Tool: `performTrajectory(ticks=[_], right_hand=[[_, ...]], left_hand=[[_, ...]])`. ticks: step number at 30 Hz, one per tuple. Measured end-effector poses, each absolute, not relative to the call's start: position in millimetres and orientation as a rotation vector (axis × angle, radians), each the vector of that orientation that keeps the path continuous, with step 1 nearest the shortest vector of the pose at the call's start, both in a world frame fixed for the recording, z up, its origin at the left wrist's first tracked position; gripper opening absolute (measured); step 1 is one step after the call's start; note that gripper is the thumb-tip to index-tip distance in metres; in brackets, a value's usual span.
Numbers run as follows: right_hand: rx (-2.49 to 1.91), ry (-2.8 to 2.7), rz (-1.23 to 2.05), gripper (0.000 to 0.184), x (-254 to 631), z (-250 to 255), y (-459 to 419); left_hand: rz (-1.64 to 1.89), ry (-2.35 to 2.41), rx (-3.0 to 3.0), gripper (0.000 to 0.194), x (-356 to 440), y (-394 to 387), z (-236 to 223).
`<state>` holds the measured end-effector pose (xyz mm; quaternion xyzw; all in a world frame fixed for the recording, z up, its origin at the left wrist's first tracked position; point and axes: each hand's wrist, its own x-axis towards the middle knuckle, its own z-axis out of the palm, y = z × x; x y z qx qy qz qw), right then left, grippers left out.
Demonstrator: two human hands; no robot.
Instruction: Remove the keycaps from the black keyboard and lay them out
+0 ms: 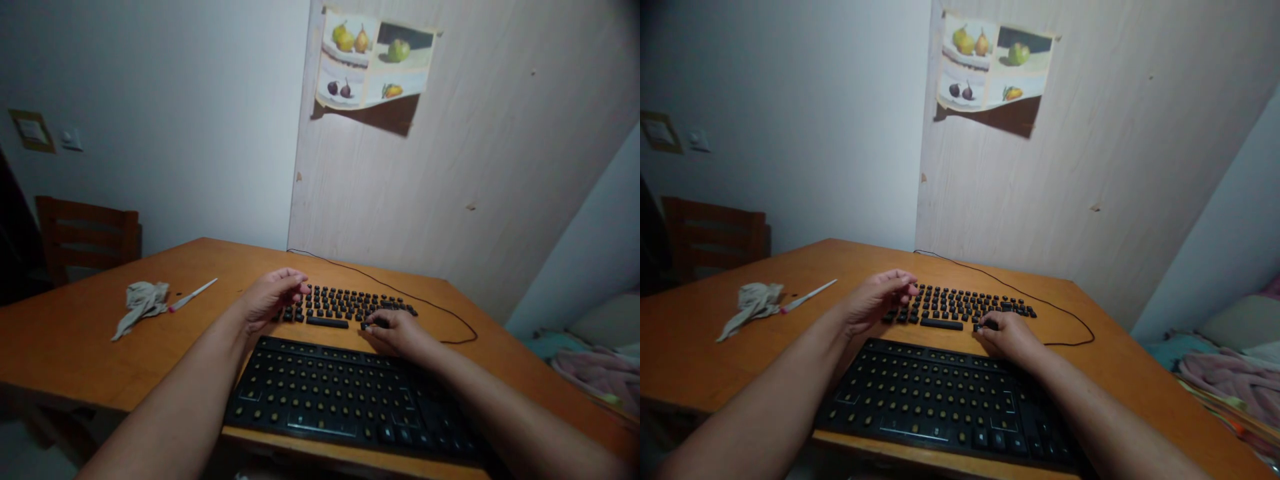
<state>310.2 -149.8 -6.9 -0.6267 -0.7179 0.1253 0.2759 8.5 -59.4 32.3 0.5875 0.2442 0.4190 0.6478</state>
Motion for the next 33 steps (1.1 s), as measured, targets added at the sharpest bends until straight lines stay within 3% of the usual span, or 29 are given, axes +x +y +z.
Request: performTrajectory(ticks=[33], right_hand=[[-1.780, -1.944, 0.413, 0.025, 304, -20, -128]], left_hand=[[0.857, 0.635, 1.420, 0.029, 12, -65, 26]])
